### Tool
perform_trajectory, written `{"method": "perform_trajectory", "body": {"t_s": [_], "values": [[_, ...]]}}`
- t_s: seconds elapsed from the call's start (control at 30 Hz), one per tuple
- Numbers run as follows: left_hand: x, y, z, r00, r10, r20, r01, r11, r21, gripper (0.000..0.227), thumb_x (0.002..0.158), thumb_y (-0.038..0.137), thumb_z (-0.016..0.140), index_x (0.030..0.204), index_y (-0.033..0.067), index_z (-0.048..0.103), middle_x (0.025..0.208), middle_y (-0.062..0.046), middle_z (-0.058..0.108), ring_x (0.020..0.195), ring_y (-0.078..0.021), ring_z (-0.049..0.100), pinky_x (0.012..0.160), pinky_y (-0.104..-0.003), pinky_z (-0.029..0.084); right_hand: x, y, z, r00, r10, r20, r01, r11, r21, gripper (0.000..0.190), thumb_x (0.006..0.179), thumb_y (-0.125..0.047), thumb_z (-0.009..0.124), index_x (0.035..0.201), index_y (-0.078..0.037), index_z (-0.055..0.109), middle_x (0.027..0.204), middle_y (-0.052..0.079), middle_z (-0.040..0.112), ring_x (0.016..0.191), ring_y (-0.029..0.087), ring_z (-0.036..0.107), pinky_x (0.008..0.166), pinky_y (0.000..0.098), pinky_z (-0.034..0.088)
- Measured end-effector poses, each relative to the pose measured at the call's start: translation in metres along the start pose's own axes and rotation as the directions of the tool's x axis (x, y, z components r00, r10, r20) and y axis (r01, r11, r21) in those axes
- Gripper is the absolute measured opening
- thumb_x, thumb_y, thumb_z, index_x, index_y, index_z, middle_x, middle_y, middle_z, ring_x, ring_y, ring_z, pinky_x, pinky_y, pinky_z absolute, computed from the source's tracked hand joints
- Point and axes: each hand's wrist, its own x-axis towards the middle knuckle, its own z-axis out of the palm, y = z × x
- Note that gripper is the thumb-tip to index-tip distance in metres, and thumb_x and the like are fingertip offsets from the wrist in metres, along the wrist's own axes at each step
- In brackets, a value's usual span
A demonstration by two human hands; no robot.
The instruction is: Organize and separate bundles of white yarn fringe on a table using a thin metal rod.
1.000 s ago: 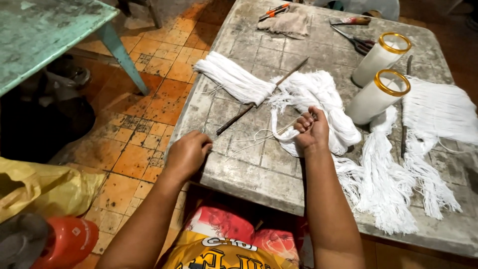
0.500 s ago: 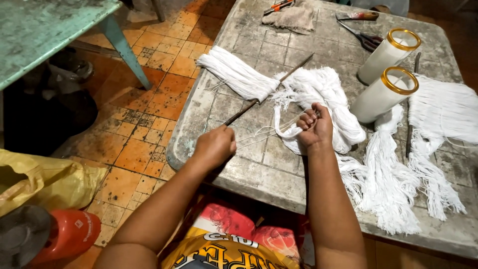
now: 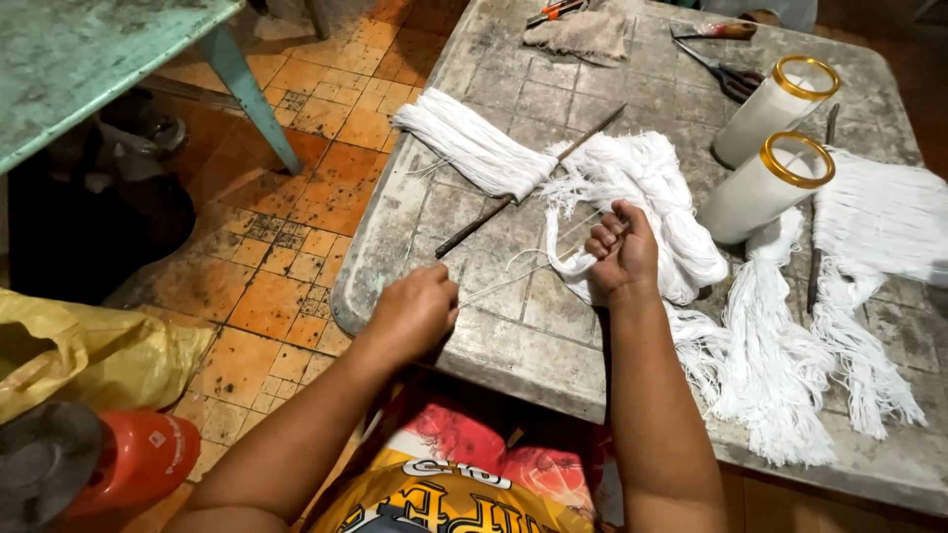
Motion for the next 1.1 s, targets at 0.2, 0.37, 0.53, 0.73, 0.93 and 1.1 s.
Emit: {"method": "perform_trajectory", "body": {"t_s": [0.2, 0.37, 0.53, 0.73, 0.93, 1.1], "values": [[0.007, 0.011, 0.019, 0.914, 0.272, -0.302, -0.165, 0.927, 0.336, 0.008, 0.070, 0.020, 0.062, 0.070, 0.0134, 0.067, 0.086, -0.005, 0.059, 0.082, -0.0270, 0.062, 0.056, -0.040, 0.049, -0.020, -0.013, 0.017, 0.989, 0.026, 0.143, -0.046, 0.990, 0.136, 0.011, 0.095, -0.030, 0.063, 0.089, -0.021, 0.064, 0.072, -0.009, 0.036, 0.058, 0.006, 0.040, 0.050, 0.0176, 0.029], [0.041, -0.035, -0.051, 0.917, 0.277, -0.288, -0.114, 0.872, 0.476, 0.017, 0.075, 0.026, 0.069, 0.086, 0.0135, 0.071, 0.111, -0.008, 0.058, 0.095, -0.0299, 0.055, 0.073, -0.045, 0.042, -0.041, -0.035, 0.024, 0.966, -0.137, 0.217, 0.098, 0.978, 0.183, 0.009, 0.098, -0.027, 0.062, 0.096, -0.018, 0.062, 0.092, -0.005, 0.053, 0.065, 0.006, 0.047, 0.048, 0.0163, 0.032], [0.095, -0.080, -0.081, 0.934, 0.143, -0.328, -0.061, 0.967, 0.249, 0.021, 0.081, 0.028, 0.072, 0.087, 0.0079, 0.071, 0.130, -0.010, 0.060, 0.116, -0.0317, 0.060, 0.091, -0.053, 0.047, -0.037, -0.020, 0.031, 0.674, -0.735, 0.079, 0.645, 0.532, -0.549, 0.017, 0.099, -0.021, 0.070, 0.091, -0.013, 0.058, 0.120, 0.004, 0.062, 0.073, 0.009, 0.058, 0.055, 0.0182, 0.045], [0.144, -0.063, -0.064, 0.975, -0.219, -0.046, 0.223, 0.944, 0.243, 0.030, 0.082, 0.040, 0.077, 0.099, 0.0159, 0.080, 0.115, -0.011, 0.067, 0.113, -0.0374, 0.063, 0.089, -0.077, 0.037, -0.029, 0.020, 0.045, 0.667, -0.651, 0.361, 0.685, 0.347, -0.641, 0.041, 0.094, -0.005, 0.073, 0.124, -0.008, 0.045, 0.095, 0.002, 0.065, 0.074, 0.008, 0.062, 0.059, 0.0170, 0.053], [0.161, 0.075, -0.067, 0.993, 0.056, -0.103, -0.117, 0.584, -0.804, 0.042, 0.105, 0.037, 0.050, 0.122, 0.0048, 0.072, 0.120, -0.027, 0.070, 0.119, -0.0485, 0.063, 0.102, -0.057, 0.047, -0.030, 0.032, 0.053, 0.690, -0.635, 0.349, 0.615, 0.260, -0.744, 0.036, 0.090, -0.013, 0.080, 0.112, -0.010, 0.051, 0.085, 0.000, 0.072, 0.061, 0.004, 0.055, 0.053, 0.0178, 0.045], [0.189, 0.083, -0.012, 0.993, 0.116, -0.029, -0.062, 0.292, -0.954, 0.042, 0.097, 0.033, 0.071, 0.125, 0.0023, 0.070, 0.101, -0.019, 0.076, 0.097, -0.0254, 0.071, 0.089, -0.042, 0.055, -0.026, 0.021, 0.045, 0.574, -0.753, 0.322, 0.699, 0.245, -0.672, 0.017, 0.091, -0.002, 0.073, 0.101, -0.006, 0.060, 0.095, 0.005, 0.055, 0.074, 0.008, 0.057, 0.066, 0.0217, 0.052]]}}
